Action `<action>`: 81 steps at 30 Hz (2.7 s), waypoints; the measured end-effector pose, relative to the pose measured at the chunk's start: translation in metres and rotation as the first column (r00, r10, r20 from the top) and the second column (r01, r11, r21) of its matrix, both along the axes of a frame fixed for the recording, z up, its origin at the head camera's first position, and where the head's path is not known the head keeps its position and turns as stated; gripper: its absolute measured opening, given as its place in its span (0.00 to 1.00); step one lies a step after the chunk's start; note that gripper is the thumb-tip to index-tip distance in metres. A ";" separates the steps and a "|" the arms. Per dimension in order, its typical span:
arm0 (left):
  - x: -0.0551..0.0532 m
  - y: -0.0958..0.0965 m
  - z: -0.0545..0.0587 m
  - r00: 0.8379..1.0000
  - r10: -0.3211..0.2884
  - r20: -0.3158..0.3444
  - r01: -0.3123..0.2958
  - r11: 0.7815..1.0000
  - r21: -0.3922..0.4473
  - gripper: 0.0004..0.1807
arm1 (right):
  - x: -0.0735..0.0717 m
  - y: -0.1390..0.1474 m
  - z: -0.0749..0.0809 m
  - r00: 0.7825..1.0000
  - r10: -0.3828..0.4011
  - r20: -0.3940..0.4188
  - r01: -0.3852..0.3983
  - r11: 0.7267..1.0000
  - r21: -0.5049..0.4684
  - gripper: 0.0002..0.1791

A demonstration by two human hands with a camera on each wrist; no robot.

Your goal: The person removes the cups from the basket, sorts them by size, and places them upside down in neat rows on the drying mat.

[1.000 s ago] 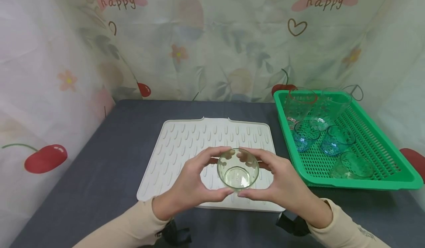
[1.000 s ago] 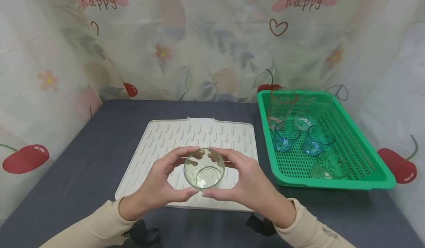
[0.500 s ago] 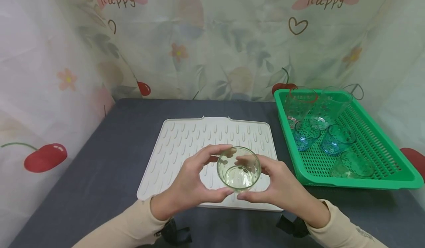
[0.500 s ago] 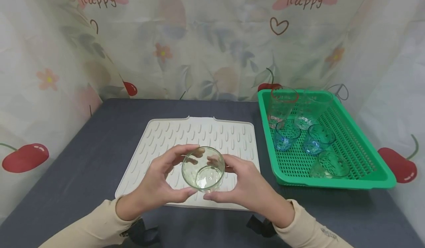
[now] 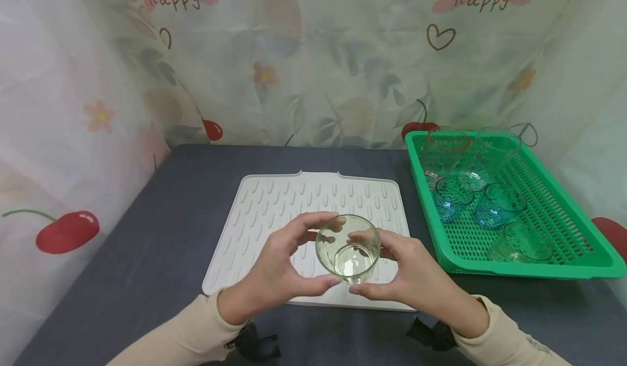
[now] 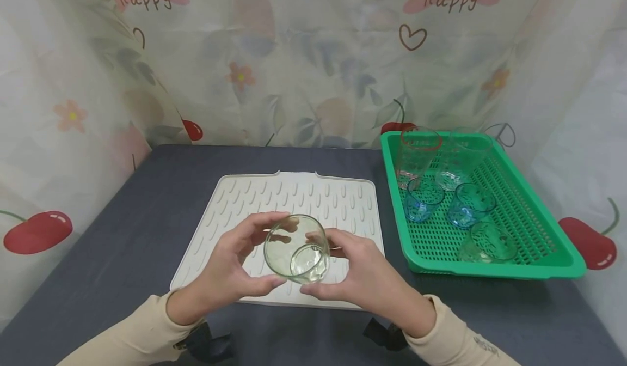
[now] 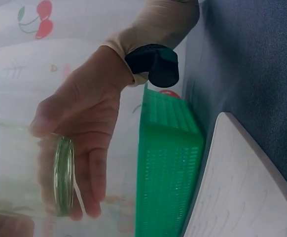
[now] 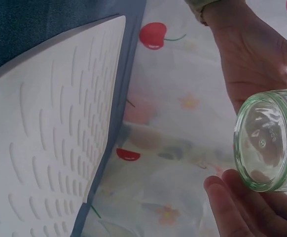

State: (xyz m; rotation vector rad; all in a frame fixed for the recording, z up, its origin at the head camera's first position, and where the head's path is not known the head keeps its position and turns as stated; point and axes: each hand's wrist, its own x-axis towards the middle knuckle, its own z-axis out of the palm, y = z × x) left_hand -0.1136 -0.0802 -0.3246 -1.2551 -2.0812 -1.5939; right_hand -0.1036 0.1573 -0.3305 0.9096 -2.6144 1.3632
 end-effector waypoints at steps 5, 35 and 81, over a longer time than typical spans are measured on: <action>-0.002 -0.003 -0.001 0.992 -0.075 0.101 0.068 0.995 0.066 0.42 | 0.001 0.003 0.005 0.999 -0.020 -0.027 0.020 1.000 -0.005 0.34; -0.010 -0.078 -0.005 0.938 0.347 -0.017 -0.339 0.903 -0.266 0.42 | -0.035 0.006 0.049 0.986 -0.040 -0.162 0.044 0.999 0.024 0.38; 0.001 -0.107 -0.088 0.849 0.510 -0.137 -0.335 0.319 -0.887 0.43 | -0.150 -0.106 0.011 0.995 -0.090 -0.040 0.096 0.977 0.190 0.35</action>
